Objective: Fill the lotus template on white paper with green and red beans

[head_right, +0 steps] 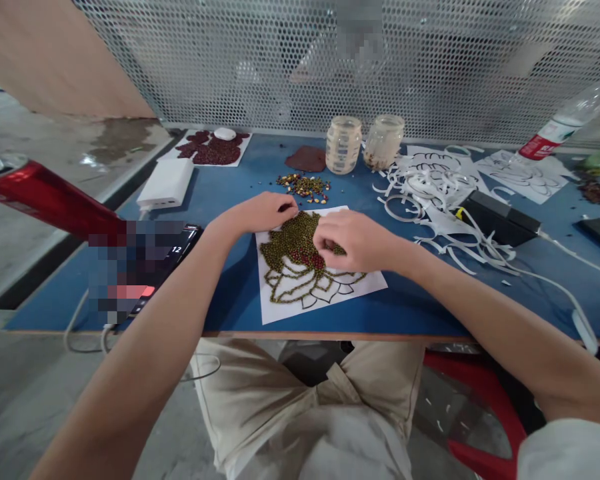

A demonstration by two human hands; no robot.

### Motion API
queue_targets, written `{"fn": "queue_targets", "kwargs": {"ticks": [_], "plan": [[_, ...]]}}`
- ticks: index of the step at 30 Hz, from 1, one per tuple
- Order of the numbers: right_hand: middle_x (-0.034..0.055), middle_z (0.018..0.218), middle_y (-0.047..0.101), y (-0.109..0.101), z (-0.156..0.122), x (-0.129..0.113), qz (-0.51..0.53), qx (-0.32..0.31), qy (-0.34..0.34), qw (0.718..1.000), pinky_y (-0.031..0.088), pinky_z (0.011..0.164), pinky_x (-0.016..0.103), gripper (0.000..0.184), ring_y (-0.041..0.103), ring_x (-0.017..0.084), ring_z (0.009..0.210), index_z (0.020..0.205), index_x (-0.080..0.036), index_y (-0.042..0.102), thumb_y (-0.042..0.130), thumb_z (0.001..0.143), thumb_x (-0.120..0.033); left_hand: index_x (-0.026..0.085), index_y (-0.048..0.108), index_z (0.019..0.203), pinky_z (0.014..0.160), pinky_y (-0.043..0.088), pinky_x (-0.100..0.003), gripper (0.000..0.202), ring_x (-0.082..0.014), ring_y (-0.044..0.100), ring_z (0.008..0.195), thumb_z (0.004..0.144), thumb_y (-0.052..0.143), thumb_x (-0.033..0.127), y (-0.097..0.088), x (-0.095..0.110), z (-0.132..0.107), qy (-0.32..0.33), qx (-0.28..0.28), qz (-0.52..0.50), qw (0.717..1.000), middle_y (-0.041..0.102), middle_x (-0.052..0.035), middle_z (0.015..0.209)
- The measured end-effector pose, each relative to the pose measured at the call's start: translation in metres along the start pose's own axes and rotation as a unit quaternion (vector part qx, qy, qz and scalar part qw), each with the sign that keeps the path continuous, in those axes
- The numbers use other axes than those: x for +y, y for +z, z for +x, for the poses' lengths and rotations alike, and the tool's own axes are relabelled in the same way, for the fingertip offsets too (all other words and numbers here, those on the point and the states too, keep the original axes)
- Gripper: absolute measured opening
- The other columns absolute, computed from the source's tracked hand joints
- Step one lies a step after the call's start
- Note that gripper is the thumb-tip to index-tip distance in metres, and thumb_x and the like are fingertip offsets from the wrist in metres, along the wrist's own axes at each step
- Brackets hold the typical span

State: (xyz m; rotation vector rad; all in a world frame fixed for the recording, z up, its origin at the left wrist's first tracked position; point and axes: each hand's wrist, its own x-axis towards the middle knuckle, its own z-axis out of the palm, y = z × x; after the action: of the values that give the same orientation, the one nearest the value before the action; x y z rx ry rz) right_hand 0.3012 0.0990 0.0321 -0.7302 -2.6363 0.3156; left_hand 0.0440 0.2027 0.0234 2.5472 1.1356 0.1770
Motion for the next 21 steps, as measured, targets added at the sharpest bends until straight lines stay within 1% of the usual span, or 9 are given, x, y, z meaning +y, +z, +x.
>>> {"fn": "queue_targets", "kwargs": {"ticks": [2, 4, 8, 16, 18, 21], "plan": [[-0.0001, 0.083, 0.061, 0.009, -0.012, -0.015, 0.004, -0.010, -0.002, 1.000, 0.038, 0.082, 0.034, 0.010, 0.051, 0.017, 0.078, 0.090, -0.022, 0.060, 0.061, 0.099, -0.019, 0.022, 0.065, 0.087, 0.074, 0.042, -0.035, 0.024, -0.0199, 0.063, 0.079, 0.101, 0.049, 0.032, 0.000, 0.000, 0.000, -0.003, 0.000, -0.006, 1.000, 0.075, -0.0061, 0.090], [0.0001, 0.084, 0.061, 0.015, -0.020, -0.021, 0.001, -0.016, -0.002, 1.000, 0.037, 0.082, 0.035, 0.010, 0.049, 0.018, 0.080, 0.091, -0.022, 0.061, 0.062, 0.101, -0.020, 0.022, 0.068, 0.089, 0.076, 0.043, -0.035, 0.024, -0.0205, 0.064, 0.081, 0.101, 0.050, 0.033, 0.000, 0.000, 0.000, -0.006, 0.002, -0.010, 1.000, 0.076, -0.0063, 0.091], [0.0007, 0.084, 0.062, 0.020, -0.022, -0.019, 0.001, -0.027, 0.002, 1.000, 0.035, 0.082, 0.035, 0.009, 0.048, 0.019, 0.081, 0.093, -0.022, 0.063, 0.062, 0.102, -0.020, 0.021, 0.071, 0.091, 0.077, 0.043, -0.036, 0.025, -0.0209, 0.065, 0.081, 0.100, 0.051, 0.033, 0.000, 0.001, -0.001, -0.010, -0.001, -0.008, 1.000, 0.076, -0.0071, 0.091], [0.0006, 0.083, 0.062, 0.021, -0.019, -0.017, 0.017, -0.041, 0.006, 0.999, 0.035, 0.082, 0.036, 0.011, 0.050, 0.020, 0.082, 0.093, -0.021, 0.065, 0.065, 0.103, -0.024, 0.022, 0.066, 0.087, 0.075, 0.043, -0.036, 0.024, -0.0206, 0.064, 0.079, 0.101, 0.050, 0.032, -0.002, 0.003, -0.002, -0.013, -0.004, -0.006, 1.000, 0.075, -0.0065, 0.089], [0.0006, 0.083, 0.062, 0.020, -0.018, -0.018, 0.031, -0.045, 0.021, 0.998, 0.036, 0.084, 0.037, 0.010, 0.051, 0.020, 0.083, 0.093, -0.022, 0.065, 0.067, 0.102, -0.024, 0.022, 0.066, 0.087, 0.075, 0.043, -0.036, 0.024, -0.0206, 0.064, 0.079, 0.102, 0.049, 0.032, -0.002, 0.004, -0.002, -0.017, -0.003, -0.002, 1.000, 0.074, -0.0065, 0.088], [0.0014, 0.089, 0.065, 0.017, -0.017, -0.018, 0.080, -0.060, 0.069, 0.993, 0.039, 0.085, 0.037, 0.009, 0.054, 0.020, 0.085, 0.095, -0.022, 0.065, 0.071, 0.100, -0.026, 0.022, 0.067, 0.088, 0.076, 0.044, -0.036, 0.025, -0.0210, 0.065, 0.081, 0.101, 0.049, 0.032, -0.001, 0.002, -0.002, -0.014, -0.001, 0.000, 1.000, 0.075, -0.0064, 0.090]]}}
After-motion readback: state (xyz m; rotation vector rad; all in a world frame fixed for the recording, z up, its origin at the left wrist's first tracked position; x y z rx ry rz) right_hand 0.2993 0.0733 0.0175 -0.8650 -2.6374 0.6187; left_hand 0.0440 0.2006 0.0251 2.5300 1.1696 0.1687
